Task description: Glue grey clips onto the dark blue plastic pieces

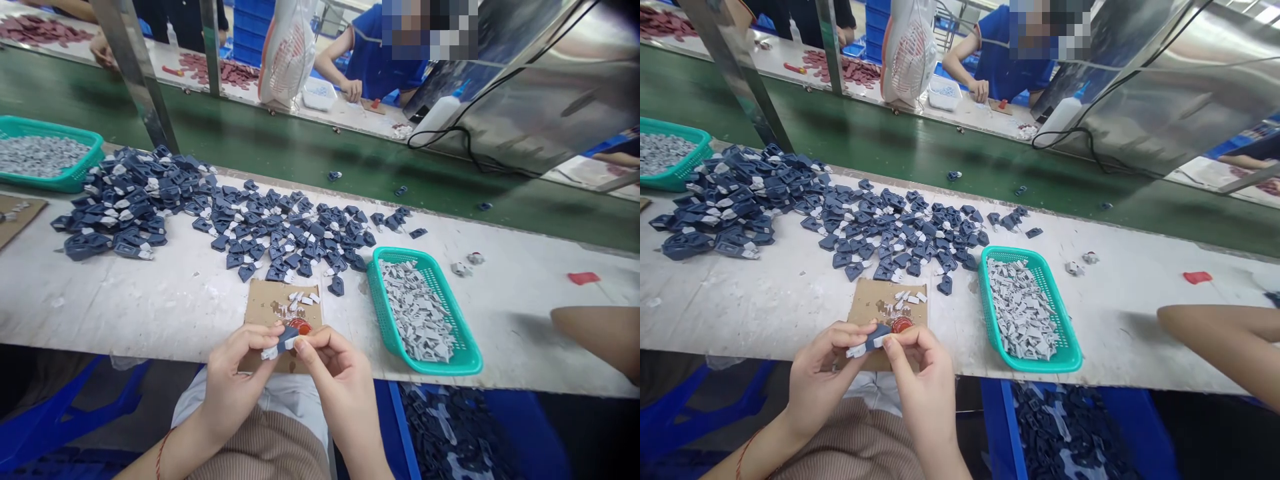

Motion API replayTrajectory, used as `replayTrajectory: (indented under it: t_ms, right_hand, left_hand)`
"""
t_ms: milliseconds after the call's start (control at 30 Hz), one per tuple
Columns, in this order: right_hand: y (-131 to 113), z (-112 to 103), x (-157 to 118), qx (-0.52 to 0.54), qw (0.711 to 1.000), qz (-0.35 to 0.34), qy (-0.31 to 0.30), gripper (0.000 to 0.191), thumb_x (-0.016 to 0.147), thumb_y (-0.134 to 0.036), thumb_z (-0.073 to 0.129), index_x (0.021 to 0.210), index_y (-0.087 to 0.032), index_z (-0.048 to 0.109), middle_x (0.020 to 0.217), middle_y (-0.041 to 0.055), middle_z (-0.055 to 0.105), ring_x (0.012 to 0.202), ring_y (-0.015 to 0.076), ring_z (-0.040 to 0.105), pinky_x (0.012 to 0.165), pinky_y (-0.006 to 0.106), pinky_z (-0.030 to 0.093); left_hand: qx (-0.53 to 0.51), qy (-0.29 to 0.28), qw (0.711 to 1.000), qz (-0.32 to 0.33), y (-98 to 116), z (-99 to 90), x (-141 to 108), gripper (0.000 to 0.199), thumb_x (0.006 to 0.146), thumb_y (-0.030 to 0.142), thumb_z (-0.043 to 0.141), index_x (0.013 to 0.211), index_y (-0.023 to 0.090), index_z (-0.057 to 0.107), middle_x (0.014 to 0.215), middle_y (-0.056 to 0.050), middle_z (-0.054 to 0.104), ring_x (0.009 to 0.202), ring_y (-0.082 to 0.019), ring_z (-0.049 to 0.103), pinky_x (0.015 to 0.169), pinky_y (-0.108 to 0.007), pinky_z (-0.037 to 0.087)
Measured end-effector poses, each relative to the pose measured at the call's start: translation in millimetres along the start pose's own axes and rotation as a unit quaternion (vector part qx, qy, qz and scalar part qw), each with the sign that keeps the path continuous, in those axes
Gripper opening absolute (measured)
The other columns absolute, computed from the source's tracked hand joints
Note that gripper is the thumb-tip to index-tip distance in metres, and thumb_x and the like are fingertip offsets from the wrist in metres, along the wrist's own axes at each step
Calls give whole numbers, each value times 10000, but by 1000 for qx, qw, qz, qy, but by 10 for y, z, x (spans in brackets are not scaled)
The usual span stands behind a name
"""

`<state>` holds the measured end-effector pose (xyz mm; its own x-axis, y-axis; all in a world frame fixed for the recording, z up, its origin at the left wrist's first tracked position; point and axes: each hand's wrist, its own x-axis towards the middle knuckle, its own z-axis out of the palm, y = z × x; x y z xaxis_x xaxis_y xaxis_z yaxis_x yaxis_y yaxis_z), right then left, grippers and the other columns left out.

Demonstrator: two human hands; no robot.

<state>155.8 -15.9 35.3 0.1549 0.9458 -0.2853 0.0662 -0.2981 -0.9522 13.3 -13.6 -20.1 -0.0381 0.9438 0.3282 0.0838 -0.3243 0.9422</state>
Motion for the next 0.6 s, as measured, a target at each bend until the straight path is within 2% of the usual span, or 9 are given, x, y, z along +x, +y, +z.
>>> replayTrajectory:
  t_ms: [167,367,433,533,600]
  right_hand:
    - [42,75,-52,27,998,-38,33,182,849,-331,732,719,-216,679,759,16,675,763,184,621,736,283,485]
    - [74,100,-22,149,988,-8,38,218,743,-322,845,685,-212,667,865,-1,649,861,166,645,796,256,514]
    - [80,87,-10,179,984,13,17,210,741,-332,852,725,-219,675,914,6,682,908,175,668,816,260,521]
    - [81,59,0,194,980,31,-34,214,790,-356,817,946,-260,706,990,29,741,961,194,690,810,268,534]
    - [74,45,-1,195,977,27,-77,250,832,-398,770,1040,-273,713,1048,45,749,984,204,689,774,261,546]
  left_hand:
    - [1,20,1000,21,9,18,-10,250,830,-2,673,930,227,658,1020,-27,766,1000,-178,745,876,-275,609]
    - [-11,18,999,44,-17,4,-27,304,816,-33,675,962,232,655,1042,-18,763,1015,-176,740,915,-298,604]
    - [-28,19,999,41,-11,9,-24,316,813,-40,673,966,236,661,1044,-17,764,1018,-179,740,917,-308,608]
    - [-77,32,996,9,35,35,-1,297,813,-26,684,942,241,670,1022,-9,772,1005,-179,746,903,-308,620]
    - [-108,38,993,-1,83,60,24,264,806,0,711,914,238,675,992,-8,784,1029,-195,744,946,-348,609]
